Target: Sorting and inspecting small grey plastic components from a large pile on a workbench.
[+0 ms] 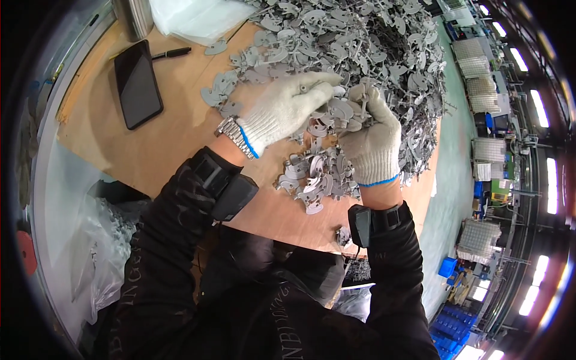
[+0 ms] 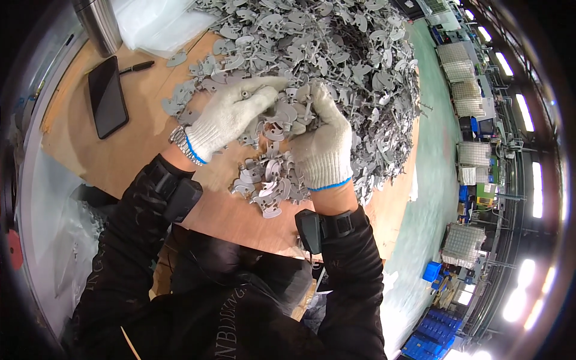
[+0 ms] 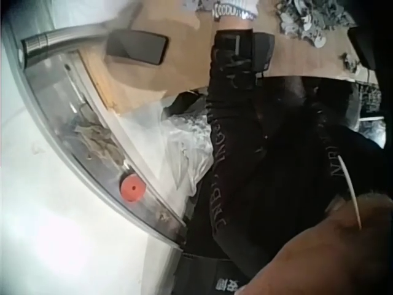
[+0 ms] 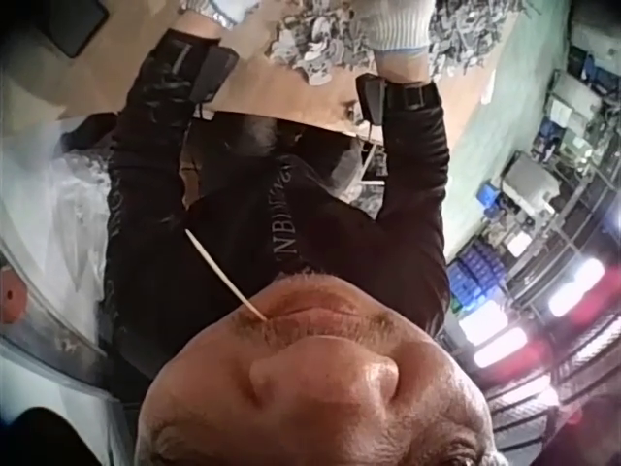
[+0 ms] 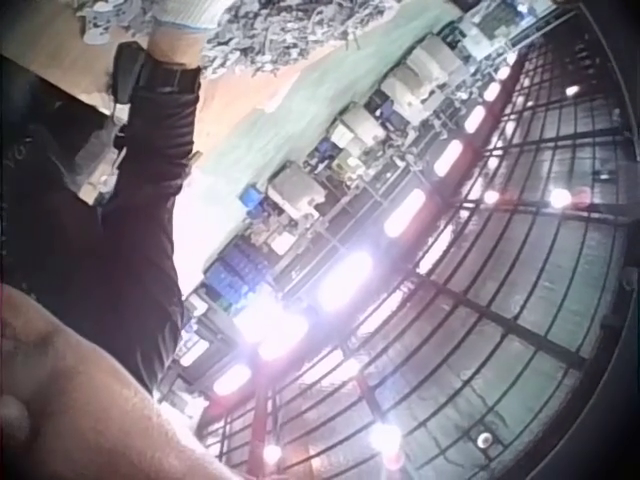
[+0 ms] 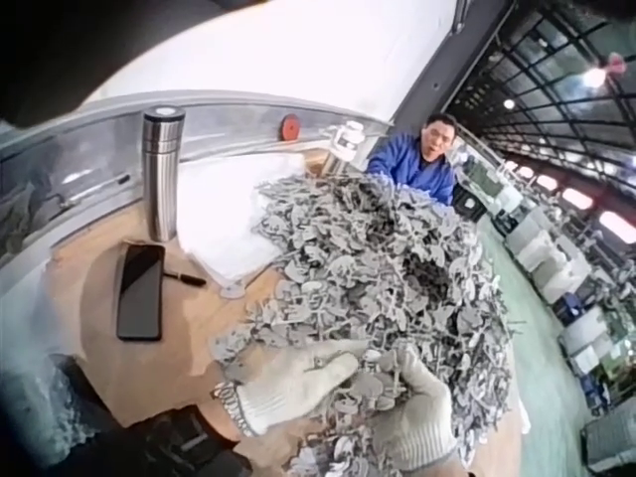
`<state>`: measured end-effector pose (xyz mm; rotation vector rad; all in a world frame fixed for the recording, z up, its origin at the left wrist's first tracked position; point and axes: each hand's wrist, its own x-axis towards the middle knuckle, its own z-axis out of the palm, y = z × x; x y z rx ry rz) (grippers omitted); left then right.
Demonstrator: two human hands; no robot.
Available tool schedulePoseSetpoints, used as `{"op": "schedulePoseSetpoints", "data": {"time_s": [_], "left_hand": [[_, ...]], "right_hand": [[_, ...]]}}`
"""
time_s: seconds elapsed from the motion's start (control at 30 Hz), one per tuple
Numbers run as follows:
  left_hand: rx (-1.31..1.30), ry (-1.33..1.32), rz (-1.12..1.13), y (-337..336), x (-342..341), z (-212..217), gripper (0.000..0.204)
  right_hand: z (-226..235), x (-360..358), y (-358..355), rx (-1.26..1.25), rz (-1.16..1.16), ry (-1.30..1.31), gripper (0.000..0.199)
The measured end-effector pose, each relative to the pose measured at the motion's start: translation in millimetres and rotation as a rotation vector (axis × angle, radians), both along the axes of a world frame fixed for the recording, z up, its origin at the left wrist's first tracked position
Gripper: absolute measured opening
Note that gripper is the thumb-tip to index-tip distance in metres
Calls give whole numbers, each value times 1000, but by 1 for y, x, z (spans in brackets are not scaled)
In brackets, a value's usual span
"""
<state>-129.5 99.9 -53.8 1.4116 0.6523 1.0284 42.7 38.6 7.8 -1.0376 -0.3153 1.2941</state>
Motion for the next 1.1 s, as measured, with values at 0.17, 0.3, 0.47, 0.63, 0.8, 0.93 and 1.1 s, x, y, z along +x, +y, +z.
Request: {"op": "schedulePoseSetpoints", "data": {"time_s": [0.17,0.3,0.47,0.63,0.8,0.93,1.1], "left_hand": [[-204,109,-127,-6,1,7,38],[51,298,-86,5,3,-18,36],[-41,371,-120,9,-3,-11,35],[-43,130,136,23,-12,-18,36],[-478,-306,231,29,-19,-17,43],[-725,-498,-22,25,-13,-13,47],[-912,-722,-160,21,-13,0,58]], "right_hand": [[-9,-5,7,29,7,-369,21],[-9,-21,6,-27,-61,-1168,31],[8,3,8,-121,-239,-916,39],[7,15,4,-54,-122,-769,38],[9,9,6,-80,-5,-711,42],[19,-18,21,-145,163,-959,49],[44,-55,28,-77,414,-1037,57]]}}
